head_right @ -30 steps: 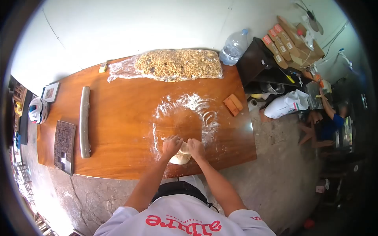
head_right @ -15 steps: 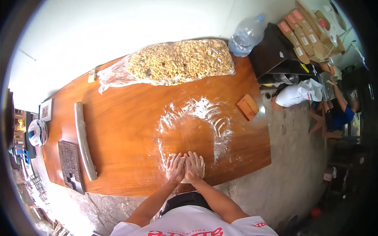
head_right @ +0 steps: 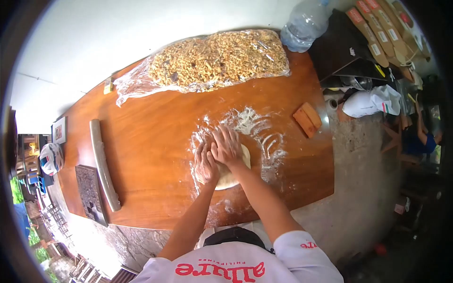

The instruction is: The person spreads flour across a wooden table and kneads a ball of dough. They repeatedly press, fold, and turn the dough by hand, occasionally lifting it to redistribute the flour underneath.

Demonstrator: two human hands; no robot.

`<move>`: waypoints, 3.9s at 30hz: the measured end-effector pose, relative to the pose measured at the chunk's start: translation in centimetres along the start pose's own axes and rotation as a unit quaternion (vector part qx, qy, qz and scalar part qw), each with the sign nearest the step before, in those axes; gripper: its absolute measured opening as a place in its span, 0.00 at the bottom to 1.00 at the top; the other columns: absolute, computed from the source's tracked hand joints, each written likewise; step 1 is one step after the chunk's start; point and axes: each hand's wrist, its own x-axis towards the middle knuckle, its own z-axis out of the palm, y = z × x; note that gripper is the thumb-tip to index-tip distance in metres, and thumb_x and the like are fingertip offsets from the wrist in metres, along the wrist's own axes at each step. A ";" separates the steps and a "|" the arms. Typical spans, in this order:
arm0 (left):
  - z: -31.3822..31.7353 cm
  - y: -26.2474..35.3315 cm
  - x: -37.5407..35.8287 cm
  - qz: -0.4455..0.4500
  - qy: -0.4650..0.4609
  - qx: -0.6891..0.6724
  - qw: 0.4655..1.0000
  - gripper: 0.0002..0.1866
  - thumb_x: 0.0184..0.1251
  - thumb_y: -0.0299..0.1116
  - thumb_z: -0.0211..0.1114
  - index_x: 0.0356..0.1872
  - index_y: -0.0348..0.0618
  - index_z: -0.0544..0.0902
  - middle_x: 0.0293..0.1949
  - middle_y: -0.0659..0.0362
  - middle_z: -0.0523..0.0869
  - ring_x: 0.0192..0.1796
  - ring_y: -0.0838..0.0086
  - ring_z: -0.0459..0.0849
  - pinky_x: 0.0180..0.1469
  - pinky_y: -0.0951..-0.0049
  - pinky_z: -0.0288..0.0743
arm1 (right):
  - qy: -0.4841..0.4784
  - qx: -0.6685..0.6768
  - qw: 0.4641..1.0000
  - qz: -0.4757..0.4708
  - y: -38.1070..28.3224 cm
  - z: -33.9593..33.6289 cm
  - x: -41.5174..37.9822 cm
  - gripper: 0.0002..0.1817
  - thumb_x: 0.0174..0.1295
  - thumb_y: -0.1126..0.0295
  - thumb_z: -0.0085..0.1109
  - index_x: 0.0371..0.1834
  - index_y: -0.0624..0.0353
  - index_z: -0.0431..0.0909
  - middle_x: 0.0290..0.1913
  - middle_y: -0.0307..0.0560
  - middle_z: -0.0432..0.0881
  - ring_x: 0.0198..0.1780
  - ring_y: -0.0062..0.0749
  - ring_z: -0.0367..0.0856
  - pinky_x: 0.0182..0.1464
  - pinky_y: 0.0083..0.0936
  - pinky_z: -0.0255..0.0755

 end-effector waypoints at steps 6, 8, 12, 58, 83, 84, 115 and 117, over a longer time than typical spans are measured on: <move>-2.6 1.4 -7.0 -0.082 -0.052 -0.010 0.995 0.23 0.70 0.41 0.60 0.62 0.42 0.80 0.63 0.46 0.79 0.65 0.50 0.76 0.66 0.53 0.70 | -0.048 0.159 0.986 0.025 1.5 -2.5 0.2 0.15 0.64 0.70 0.58 0.53 0.57 0.82 0.60 0.57 0.81 0.64 0.53 0.76 0.64 0.45 0.70; -3.2 1.2 -8.9 -0.181 -0.076 -0.038 0.980 0.27 0.66 0.45 0.65 0.62 0.43 0.80 0.59 0.44 0.82 0.62 0.50 0.78 0.64 0.54 0.72 | -0.065 0.273 0.940 0.193 0.4 -6.0 -0.8 0.14 0.64 0.71 0.59 0.52 0.58 0.83 0.58 0.56 0.83 0.63 0.52 0.78 0.63 0.43 0.72; -6.8 -0.9 -9.0 -0.220 -0.203 -0.067 0.952 0.29 0.57 0.51 0.72 0.53 0.41 0.85 0.47 0.45 0.89 0.49 0.49 0.87 0.54 0.57 0.78 | -0.017 0.091 0.994 -0.065 3.9 -0.8 -7.2 0.17 0.68 0.63 0.58 0.56 0.57 0.81 0.57 0.50 0.84 0.58 0.48 0.82 0.62 0.36 0.75; 1.6 -0.9 3.8 0.068 0.026 -0.044 0.996 0.21 0.79 0.34 0.48 0.66 0.39 0.75 0.70 0.43 0.71 0.76 0.46 0.63 0.79 0.47 0.50 | -0.025 0.077 0.995 0.062 0.9 3.8 5.4 0.20 0.65 0.61 0.55 0.58 0.55 0.79 0.68 0.50 0.75 0.71 0.49 0.68 0.70 0.51 0.61; -6.0 -2.0 -7.2 0.088 -0.214 -0.112 0.966 0.18 0.78 0.43 0.52 0.55 0.49 0.86 0.50 0.50 0.87 0.56 0.53 0.82 0.60 0.57 0.74 | -0.039 0.147 0.964 0.217 -10.2 -11.2 -14.0 0.10 0.61 0.69 0.56 0.38 0.60 0.86 0.50 0.58 0.84 0.59 0.52 0.79 0.62 0.45 0.70; -6.6 -2.1 -7.7 0.066 -0.209 -0.141 0.965 0.18 0.78 0.44 0.52 0.55 0.50 0.86 0.49 0.50 0.88 0.55 0.52 0.83 0.59 0.56 0.74 | -0.038 0.148 0.963 0.220 -9.1 -9.5 -14.5 0.10 0.61 0.69 0.56 0.38 0.60 0.86 0.50 0.58 0.84 0.59 0.52 0.79 0.62 0.45 0.70; 1.5 2.1 2.7 0.105 -0.078 -0.109 0.985 0.25 0.77 0.41 0.55 0.70 0.45 0.73 0.66 0.49 0.79 0.70 0.50 0.73 0.71 0.55 0.66 | 0.085 0.495 0.834 0.228 7.9 1.9 6.0 0.17 0.68 0.63 0.52 0.51 0.60 0.83 0.55 0.54 0.83 0.59 0.48 0.79 0.65 0.39 0.68; -0.2 1.8 -1.4 0.074 -0.154 -0.127 0.977 0.24 0.76 0.40 0.58 0.69 0.44 0.75 0.64 0.49 0.80 0.67 0.51 0.77 0.67 0.56 0.71 | 0.152 0.383 0.879 0.239 7.4 -2.1 5.0 0.15 0.70 0.65 0.51 0.47 0.62 0.85 0.50 0.56 0.86 0.58 0.47 0.81 0.63 0.38 0.71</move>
